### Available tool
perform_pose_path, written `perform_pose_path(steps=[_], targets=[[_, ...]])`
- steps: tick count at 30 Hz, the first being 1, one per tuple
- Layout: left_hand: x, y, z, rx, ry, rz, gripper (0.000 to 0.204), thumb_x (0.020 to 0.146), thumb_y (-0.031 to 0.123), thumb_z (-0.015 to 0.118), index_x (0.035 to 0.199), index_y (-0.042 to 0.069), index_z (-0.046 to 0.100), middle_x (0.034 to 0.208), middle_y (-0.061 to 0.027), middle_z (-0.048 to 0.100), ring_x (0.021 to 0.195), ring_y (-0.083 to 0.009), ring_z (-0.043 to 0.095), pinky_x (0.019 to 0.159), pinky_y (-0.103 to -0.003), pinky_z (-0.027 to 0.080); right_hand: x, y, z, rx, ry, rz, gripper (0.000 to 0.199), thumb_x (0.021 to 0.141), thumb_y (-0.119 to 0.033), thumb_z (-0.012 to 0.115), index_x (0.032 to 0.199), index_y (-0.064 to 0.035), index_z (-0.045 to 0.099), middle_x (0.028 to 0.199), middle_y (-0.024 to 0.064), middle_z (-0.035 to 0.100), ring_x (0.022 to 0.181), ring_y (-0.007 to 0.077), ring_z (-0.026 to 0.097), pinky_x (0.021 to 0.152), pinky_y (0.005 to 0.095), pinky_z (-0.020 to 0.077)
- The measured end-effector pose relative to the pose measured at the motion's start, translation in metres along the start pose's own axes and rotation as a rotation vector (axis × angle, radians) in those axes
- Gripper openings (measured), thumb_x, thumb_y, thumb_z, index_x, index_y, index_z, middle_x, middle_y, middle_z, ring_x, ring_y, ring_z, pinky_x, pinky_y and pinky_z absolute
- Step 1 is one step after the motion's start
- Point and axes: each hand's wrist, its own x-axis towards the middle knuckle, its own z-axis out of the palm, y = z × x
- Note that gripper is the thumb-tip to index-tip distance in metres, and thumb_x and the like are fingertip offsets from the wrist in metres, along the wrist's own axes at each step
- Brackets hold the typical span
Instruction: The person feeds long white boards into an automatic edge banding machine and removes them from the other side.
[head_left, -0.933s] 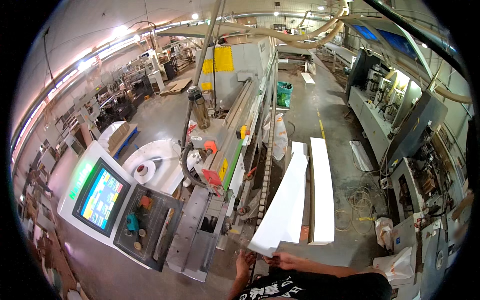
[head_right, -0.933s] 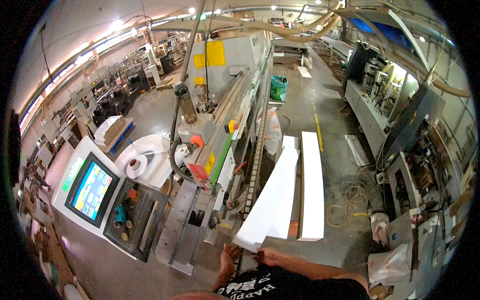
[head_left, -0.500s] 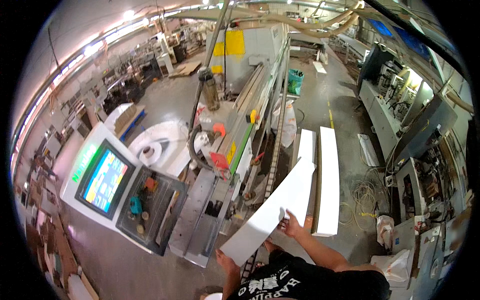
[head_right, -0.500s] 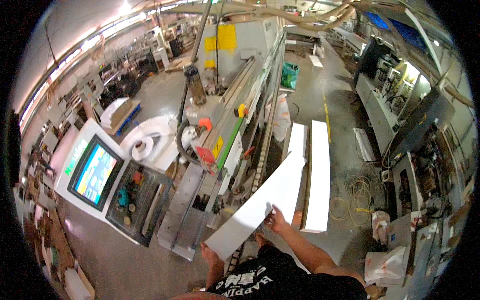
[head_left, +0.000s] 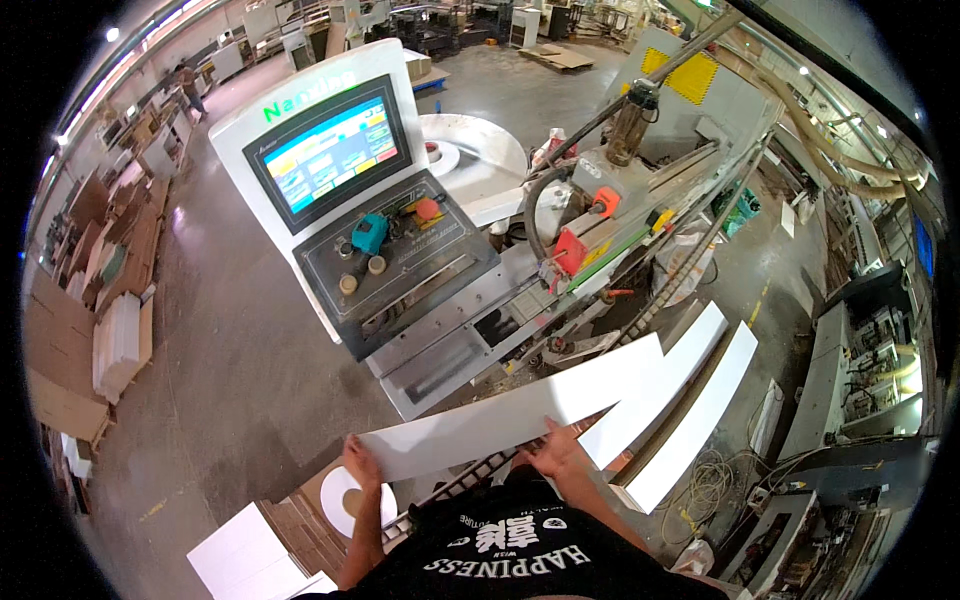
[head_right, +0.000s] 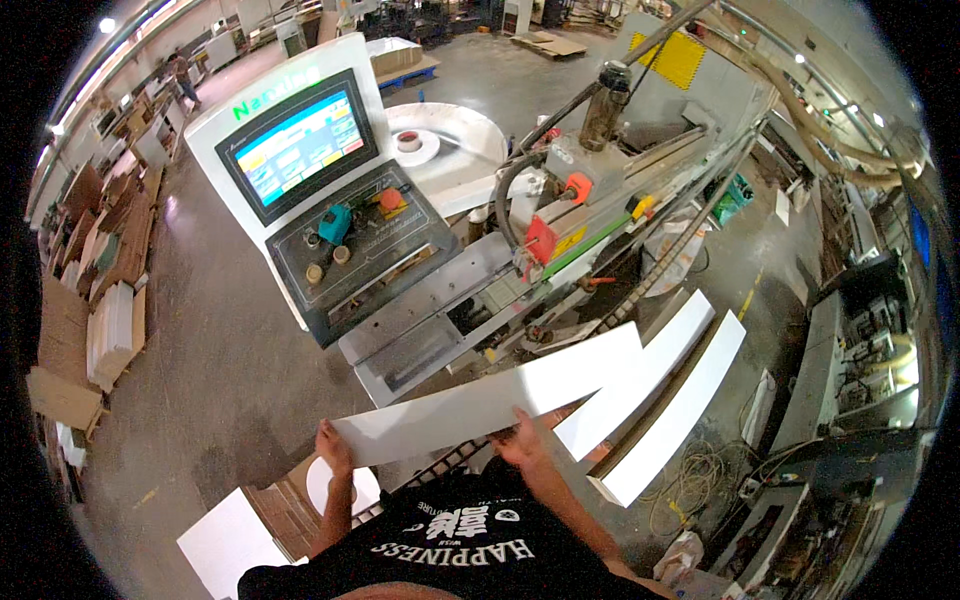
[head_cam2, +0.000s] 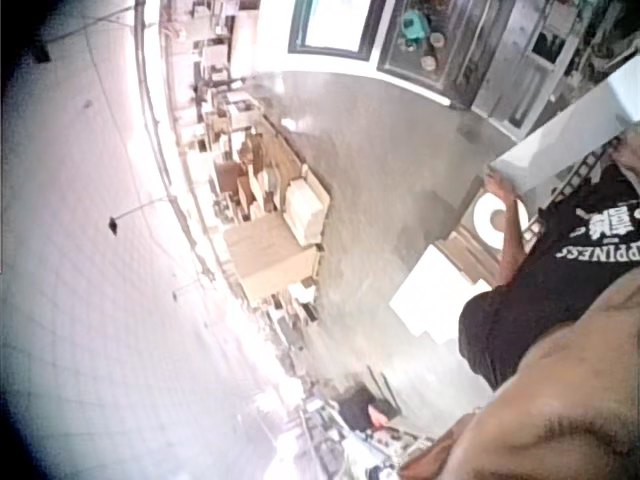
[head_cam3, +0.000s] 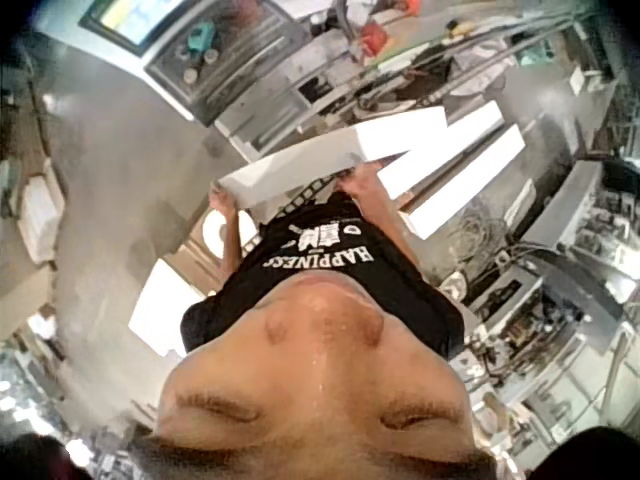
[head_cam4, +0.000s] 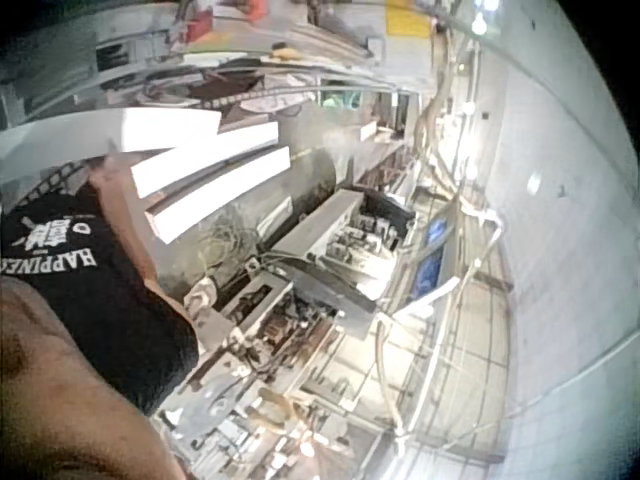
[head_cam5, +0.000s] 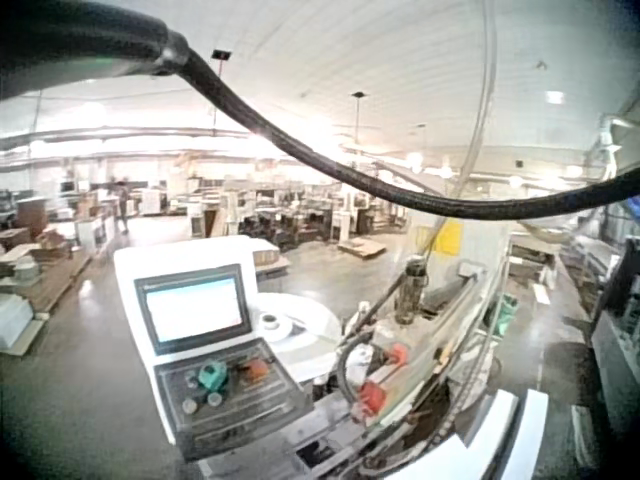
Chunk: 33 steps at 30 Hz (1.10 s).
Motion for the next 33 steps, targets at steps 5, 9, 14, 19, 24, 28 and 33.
perform_pose_path(steps=[5, 9, 14, 19, 24, 28, 33], targets=[[0.032, -0.12, -0.056, 0.057, 0.003, -0.25, 0.056, 0.11, 0.045, 0.043, 0.101, -0.005, 0.066, 0.091, -0.0224, 0.069, 0.083, -0.0349, 0.062, 0.079, -0.046, 0.049, 0.018, 0.07, 0.044, -0.299, 0.125, 0.107, 0.053, 0.1, -0.052, 0.059, 0.134, -0.0123, 0.06, 0.127, 0.0075, 0.062, 0.124, 0.028, 0.056, 0.106, 0.0461, 0.047], [0.052, -0.179, -0.103, 0.074, 0.143, -0.271, 0.065, 0.109, 0.051, 0.046, 0.091, -0.009, 0.062, 0.075, -0.0183, 0.061, 0.069, -0.0284, 0.052, 0.066, -0.046, 0.046, 0.067, 0.111, 0.059, -0.38, 0.054, 0.322, 0.059, 0.097, -0.055, 0.063, 0.137, -0.0115, 0.057, 0.13, 0.0087, 0.063, 0.126, 0.029, 0.056, 0.107, 0.0459, 0.0449], [0.065, -0.185, -0.114, 0.192, 0.061, -0.321, 0.073, 0.109, 0.055, 0.039, 0.111, -0.012, 0.068, 0.108, -0.0339, 0.07, 0.1, -0.0491, 0.066, 0.087, -0.057, 0.05, 0.112, 0.126, 0.087, -0.412, 0.133, 0.356, 0.068, 0.091, -0.058, 0.069, 0.134, -0.0074, 0.057, 0.13, 0.0097, 0.061, 0.123, 0.0294, 0.058, 0.105, 0.0454, 0.0467], [0.088, -0.202, -0.128, 0.176, 0.087, -0.464, 0.078, 0.109, 0.057, 0.038, 0.104, -0.016, 0.067, 0.097, -0.0305, 0.069, 0.088, -0.044, 0.065, 0.077, -0.055, 0.051, 0.117, 0.134, 0.109, -0.439, 0.186, 0.19, 0.071, 0.09, -0.056, 0.071, 0.138, -0.0069, 0.052, 0.136, 0.0132, 0.056, 0.123, 0.0311, 0.056, 0.107, 0.044, 0.0455], [0.108, -0.208, -0.129, -0.288, -0.01, -0.403, 0.061, 0.112, 0.048, 0.041, 0.083, -0.002, 0.061, 0.076, -0.0025, 0.056, 0.071, -0.0179, 0.051, 0.064, -0.038, 0.048, 0.126, 0.074, 0.098, -0.585, 0.246, -0.348, 0.088, 0.099, -0.05, 0.064, 0.163, -0.0097, 0.02, 0.165, 0.014, 0.027, 0.151, 0.0313, 0.03, 0.124, 0.0437, 0.0278], [0.127, -0.193, -0.136, -0.102, 0.05, -0.392, 0.06, 0.111, 0.05, 0.046, 0.074, 0.003, 0.055, 0.068, 0.0024, 0.042, 0.066, -0.0155, 0.039, 0.059, -0.037, 0.04, 0.135, 0.023, 0.114, -0.552, 0.231, -0.604, 0.092, 0.102, -0.057, 0.057, 0.165, -0.0106, 0.009, 0.17, 0.0123, 0.017, 0.158, 0.0323, 0.017, 0.131, 0.0471, 0.0184], [0.127, -0.155, -0.116, 0.091, 0.152, -0.419, 0.059, 0.108, 0.05, 0.052, 0.1, -0.007, 0.067, 0.087, -0.014, 0.069, 0.076, -0.0261, 0.06, 0.07, -0.042, 0.049, 0.152, 0.001, 0.126, -0.544, 0.266, -0.63, 0.098, 0.096, -0.063, 0.064, 0.162, -0.0091, 0.016, 0.166, 0.0176, 0.02, 0.156, 0.0363, 0.017, 0.131, 0.0472, 0.0151]])
